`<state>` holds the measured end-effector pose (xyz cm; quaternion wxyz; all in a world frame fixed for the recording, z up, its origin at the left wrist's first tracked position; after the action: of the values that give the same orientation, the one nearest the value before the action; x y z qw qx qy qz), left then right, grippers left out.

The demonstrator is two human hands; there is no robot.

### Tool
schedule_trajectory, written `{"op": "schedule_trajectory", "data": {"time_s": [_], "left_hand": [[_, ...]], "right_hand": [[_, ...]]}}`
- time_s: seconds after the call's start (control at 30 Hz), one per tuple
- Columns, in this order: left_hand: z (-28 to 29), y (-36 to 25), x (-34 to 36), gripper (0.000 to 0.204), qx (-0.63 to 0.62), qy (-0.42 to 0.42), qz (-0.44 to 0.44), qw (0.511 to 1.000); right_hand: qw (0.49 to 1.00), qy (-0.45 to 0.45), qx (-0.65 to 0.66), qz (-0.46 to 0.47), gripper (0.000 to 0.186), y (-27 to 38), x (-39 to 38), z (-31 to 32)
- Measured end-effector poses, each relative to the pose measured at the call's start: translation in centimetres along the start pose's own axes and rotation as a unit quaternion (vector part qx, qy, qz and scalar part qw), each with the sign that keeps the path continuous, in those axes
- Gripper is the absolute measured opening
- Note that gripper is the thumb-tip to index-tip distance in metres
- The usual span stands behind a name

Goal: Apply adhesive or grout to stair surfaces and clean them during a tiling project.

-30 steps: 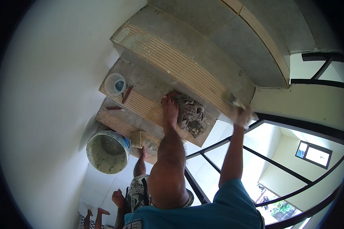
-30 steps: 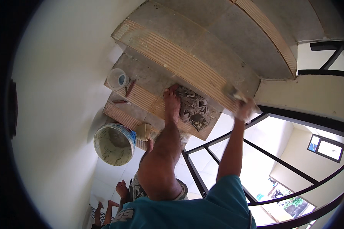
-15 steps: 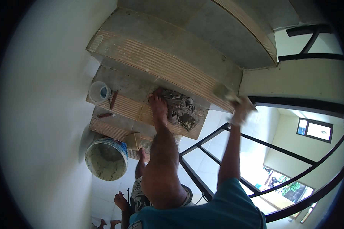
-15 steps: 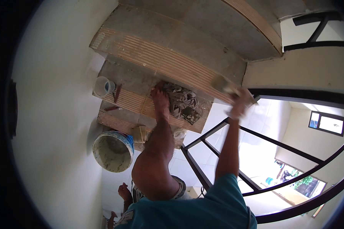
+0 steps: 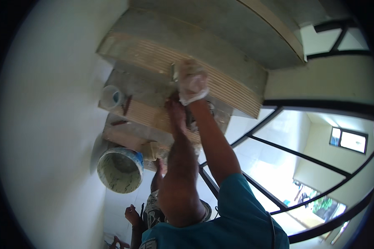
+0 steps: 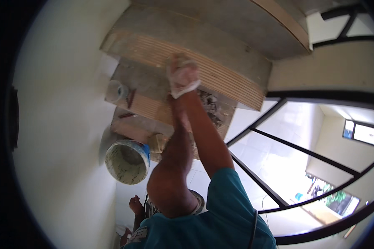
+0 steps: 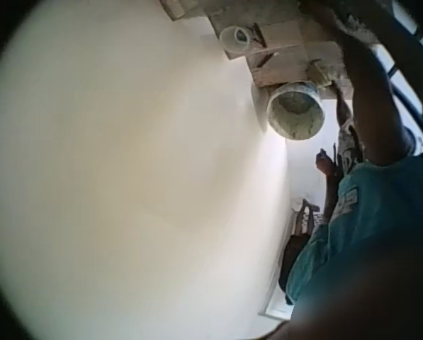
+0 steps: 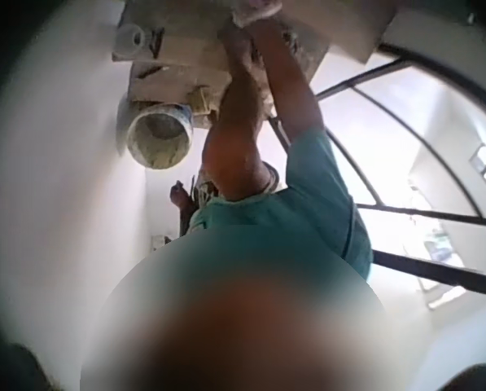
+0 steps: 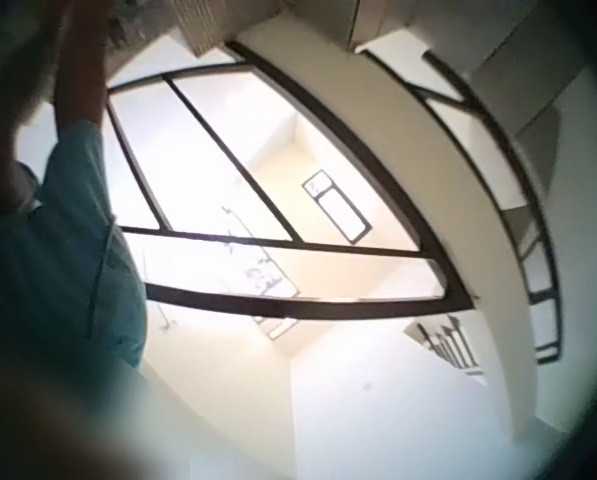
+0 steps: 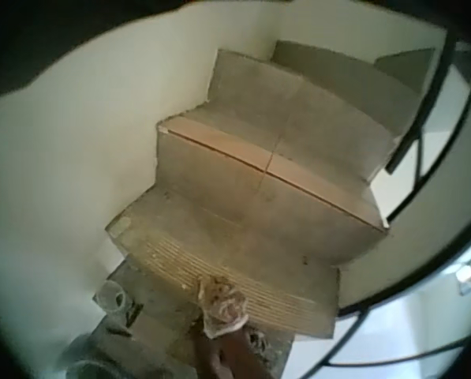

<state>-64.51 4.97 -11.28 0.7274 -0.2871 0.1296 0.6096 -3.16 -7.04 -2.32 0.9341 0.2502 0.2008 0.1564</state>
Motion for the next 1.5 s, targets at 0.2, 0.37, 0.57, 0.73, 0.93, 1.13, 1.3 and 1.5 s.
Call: {"op": "schedule_trajectory", "data": {"time_s": [0.2,0.37,0.57,0.73,0.93,1.13,1.3,1.5], "left_hand": [[-1.6,0.0,-0.6,0.028,-0.056,-0.018,-0.007,0.998],[-3.3,3.2,-3.7,0.030,-0.049,-0.021,0.093,0.994],[-3.4,0.4,-3.2,0.031,-0.059,-0.043,0.122,0.990],[-3.8,-1.0,-3.8,0.030,-0.066,-0.038,0.137,0.988],[-3.6,-0.6,-4.4,0.028,-0.100,-0.061,0.154,0.981],[-4.6,0.9,-5.8,0.030,-0.055,-0.065,0.153,0.985],[-3.9,-0.7,-4.9,0.030,-0.086,-0.071,0.169,0.979],[-3.2,-2.3,-5.1,0.029,-0.085,-0.066,0.164,0.981]], "right_hand": [[0.842,-0.459,0.202,0.200,0.034,-18.9,-6.3,5.2],[0.875,-0.416,0.248,-0.011,0.044,-18.1,-3.3,3.6],[0.948,-0.233,0.194,0.096,0.027,-2.9,9.8,-1.8],[0.843,-0.074,0.527,0.079,0.021,7.2,10.7,-4.6],[0.934,-0.281,-0.003,0.222,0.031,-1.4,7.9,1.6],[0.932,-0.298,-0.001,0.207,0.041,-6.1,12.8,3.0],[0.879,-0.090,0.457,0.106,0.027,2.6,18.7,-3.4],[0.876,0.034,0.470,0.099,0.030,10.2,16.2,-6.3]]}}
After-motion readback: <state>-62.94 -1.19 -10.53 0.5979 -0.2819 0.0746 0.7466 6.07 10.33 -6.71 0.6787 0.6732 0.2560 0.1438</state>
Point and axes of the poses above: each hand's wrist, its own x-axis towards the middle knuckle, its own z-axis out of the back of the hand, y = z × x, the point moved 3 cm from there along x, towards the middle knuckle, and after that the axes turned 2 degrees about y, right-handed, at the moved point
